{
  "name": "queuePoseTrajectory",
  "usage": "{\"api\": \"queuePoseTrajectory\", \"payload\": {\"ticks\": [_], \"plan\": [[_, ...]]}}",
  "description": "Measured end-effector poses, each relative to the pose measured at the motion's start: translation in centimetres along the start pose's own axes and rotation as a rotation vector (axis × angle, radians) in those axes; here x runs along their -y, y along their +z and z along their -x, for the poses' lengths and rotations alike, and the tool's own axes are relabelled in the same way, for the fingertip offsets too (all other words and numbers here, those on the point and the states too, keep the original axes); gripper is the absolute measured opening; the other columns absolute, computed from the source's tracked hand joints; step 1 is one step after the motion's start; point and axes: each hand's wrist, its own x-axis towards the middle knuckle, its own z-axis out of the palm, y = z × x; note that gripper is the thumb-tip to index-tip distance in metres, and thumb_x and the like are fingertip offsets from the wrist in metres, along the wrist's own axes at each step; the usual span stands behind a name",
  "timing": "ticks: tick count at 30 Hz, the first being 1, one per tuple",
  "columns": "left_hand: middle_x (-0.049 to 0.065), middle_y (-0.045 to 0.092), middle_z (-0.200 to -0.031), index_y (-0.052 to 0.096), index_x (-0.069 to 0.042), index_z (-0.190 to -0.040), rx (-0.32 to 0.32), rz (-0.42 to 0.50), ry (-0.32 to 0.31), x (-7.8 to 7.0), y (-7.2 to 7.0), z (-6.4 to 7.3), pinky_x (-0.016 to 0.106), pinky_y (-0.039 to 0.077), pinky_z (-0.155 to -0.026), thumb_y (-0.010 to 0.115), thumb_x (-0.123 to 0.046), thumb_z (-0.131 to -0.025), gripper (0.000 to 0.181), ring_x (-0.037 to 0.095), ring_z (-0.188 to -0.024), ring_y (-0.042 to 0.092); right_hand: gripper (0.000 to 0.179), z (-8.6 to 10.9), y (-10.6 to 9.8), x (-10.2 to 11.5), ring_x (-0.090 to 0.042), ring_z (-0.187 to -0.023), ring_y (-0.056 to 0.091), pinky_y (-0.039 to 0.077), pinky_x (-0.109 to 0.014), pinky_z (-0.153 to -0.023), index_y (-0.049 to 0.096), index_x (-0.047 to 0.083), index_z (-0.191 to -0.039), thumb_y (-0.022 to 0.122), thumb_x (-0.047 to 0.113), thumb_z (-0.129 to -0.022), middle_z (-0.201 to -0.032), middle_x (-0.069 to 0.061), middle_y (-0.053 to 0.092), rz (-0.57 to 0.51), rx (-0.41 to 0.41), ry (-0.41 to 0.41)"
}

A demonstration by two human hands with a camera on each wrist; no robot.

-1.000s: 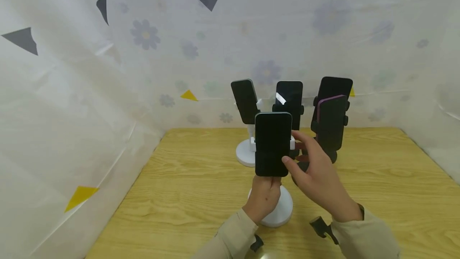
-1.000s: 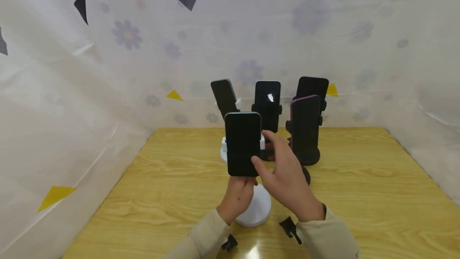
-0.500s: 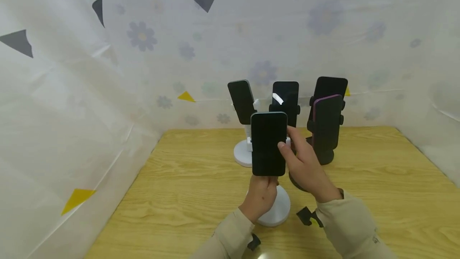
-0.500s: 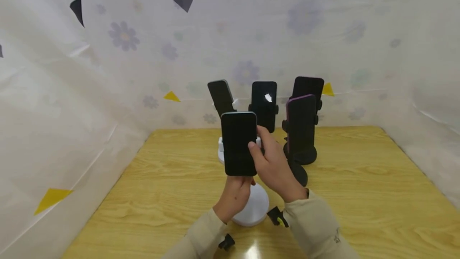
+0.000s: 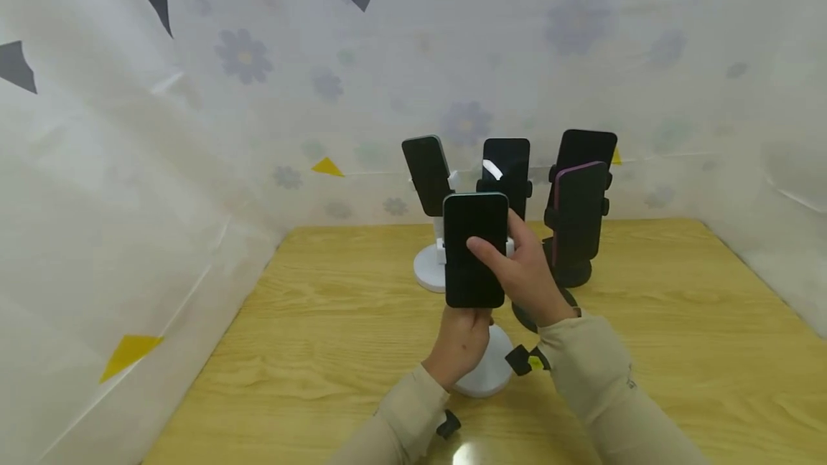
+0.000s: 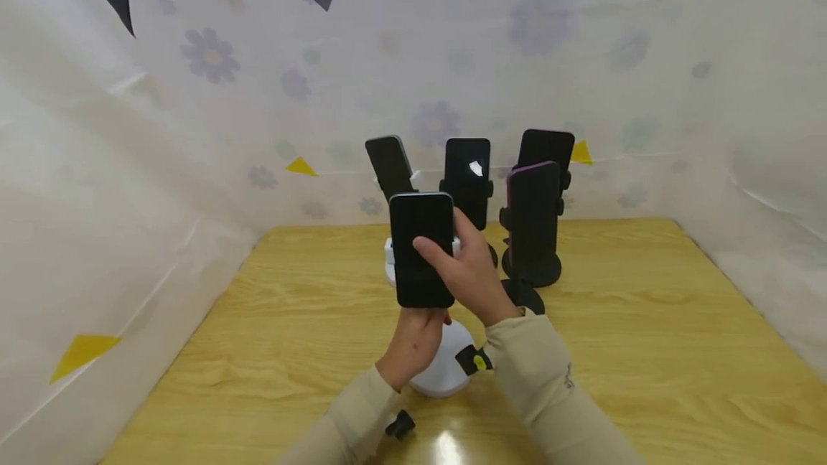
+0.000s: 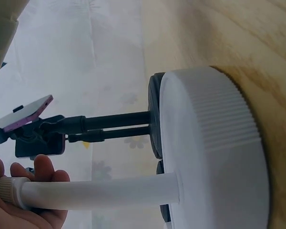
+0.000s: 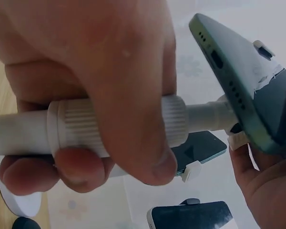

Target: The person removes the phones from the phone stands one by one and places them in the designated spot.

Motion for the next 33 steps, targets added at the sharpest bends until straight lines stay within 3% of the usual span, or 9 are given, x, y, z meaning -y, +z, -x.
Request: {"api": "queuePoseTrajectory", "payload": {"ticks": [5, 11, 15, 18, 21, 24, 26, 29, 33], "plan": [[0.011, 0.058, -0.093, 0.052, -0.010, -0.125, 0.018, -0.024, -0.020, 0.2, 0.1, 0.1, 0.020, 0.049, -0.068, 0.039, -0.018, -0.108, 0.023, 0.006, -0.074, 0.054, 0.044, 0.0, 0.1, 0.1, -0.018, -0.119, 0.053, 0.055, -0.023, -0.088, 0.047, 0.004, -0.138, 0.060, 0.012, -0.098, -0.132, -0.013, 0.055, -0.025, -0.006, 0.008], [0.010, 0.059, -0.098, 0.050, -0.011, -0.128, 0.075, -0.042, -0.027, 0.0, -0.2, 0.0, 0.020, 0.050, -0.071, 0.038, -0.021, -0.108, 0.025, 0.007, -0.077, 0.055, 0.041, -0.1, -0.2, 0.1, -0.020, -0.118, 0.054, 0.054, -0.022, -0.088, 0.048, 0.002, -0.137, 0.059, 0.012, -0.098, -0.132, -0.016, 0.056, 0.014, 0.009, 0.022], [0.007, 0.059, -0.131, 0.041, -0.017, -0.145, 0.219, -0.107, -0.066, 0.0, -1.3, -0.2, 0.029, 0.052, -0.093, 0.039, -0.028, -0.108, 0.039, 0.012, -0.109, 0.060, 0.041, -0.1, -0.5, 0.1, -0.022, -0.117, 0.056, 0.056, -0.026, -0.088, 0.048, 0.003, -0.137, 0.059, 0.012, -0.099, -0.132, -0.016, 0.057, 0.038, 0.014, 0.033], [0.006, 0.046, -0.152, 0.026, -0.022, -0.156, 0.348, -0.194, -0.142, 0.1, -2.5, -0.1, 0.037, 0.047, -0.107, 0.040, -0.030, -0.107, 0.052, 0.017, -0.133, 0.051, 0.041, -0.1, -0.5, 0.0, -0.022, -0.111, 0.061, 0.060, -0.032, -0.084, 0.047, 0.003, -0.137, 0.059, 0.013, -0.099, -0.130, -0.017, 0.057, 0.041, 0.019, 0.036], [0.009, 0.044, -0.154, 0.015, -0.024, -0.159, 0.492, -0.234, -0.202, 0.6, -4.0, -0.1, 0.040, 0.047, -0.107, 0.038, -0.029, -0.106, 0.058, 0.022, -0.136, 0.050, 0.041, -0.1, -0.5, -0.2, -0.025, -0.111, 0.061, 0.060, -0.031, -0.083, 0.047, 0.003, -0.137, 0.058, 0.013, -0.099, -0.130, -0.017, 0.057, 0.053, 0.014, 0.033], [0.011, 0.055, -0.143, 0.026, -0.022, -0.157, 0.575, -0.264, -0.235, 0.4, -6.1, -0.8, 0.039, 0.050, -0.102, 0.034, -0.024, -0.108, 0.050, 0.023, -0.125, 0.058, 0.040, -0.1, -0.3, -0.3, -0.028, -0.115, 0.058, 0.059, -0.036, -0.087, 0.046, 0.002, -0.137, 0.058, 0.012, -0.099, -0.131, -0.018, 0.057, 0.066, 0.004, 0.028], [0.013, 0.062, -0.132, 0.041, -0.014, -0.148, 0.518, -0.268, -0.256, -0.2, -7.5, -1.4, 0.039, 0.053, -0.096, 0.031, -0.022, -0.109, 0.041, 0.025, -0.116, 0.063, 0.041, -0.1, -0.2, -0.4, -0.031, -0.117, 0.057, 0.058, -0.043, -0.090, 0.045, 0.002, -0.137, 0.057, 0.012, -0.100, -0.131, -0.018, 0.056, 0.070, 0.003, 0.026], [0.016, 0.068, -0.105, 0.059, -0.006, -0.124, 0.231, -0.170, -0.271, -1.5, -8.6, -2.1, 0.034, 0.056, -0.079, 0.029, -0.026, -0.110, 0.038, 0.023, -0.088, 0.067, 0.042, -0.2, 0.1, -0.4, -0.032, -0.119, 0.055, 0.054, -0.055, -0.094, 0.044, 0.001, -0.138, 0.057, 0.012, -0.100, -0.132, -0.020, 0.056, 0.066, 0.002, 0.027], [0.017, 0.065, -0.087, 0.062, -0.003, -0.108, -0.112, 0.037, -0.122, -3.2, -8.0, -2.7, 0.027, 0.055, -0.066, 0.030, -0.032, -0.110, 0.044, 0.017, -0.069, 0.062, 0.042, -0.4, 0.5, -0.4, -0.030, -0.120, 0.052, 0.053, -0.054, -0.098, 0.044, 0.002, -0.139, 0.057, 0.012, -0.100, -0.132, -0.019, 0.056, 0.057, -0.008, 0.022]]}}
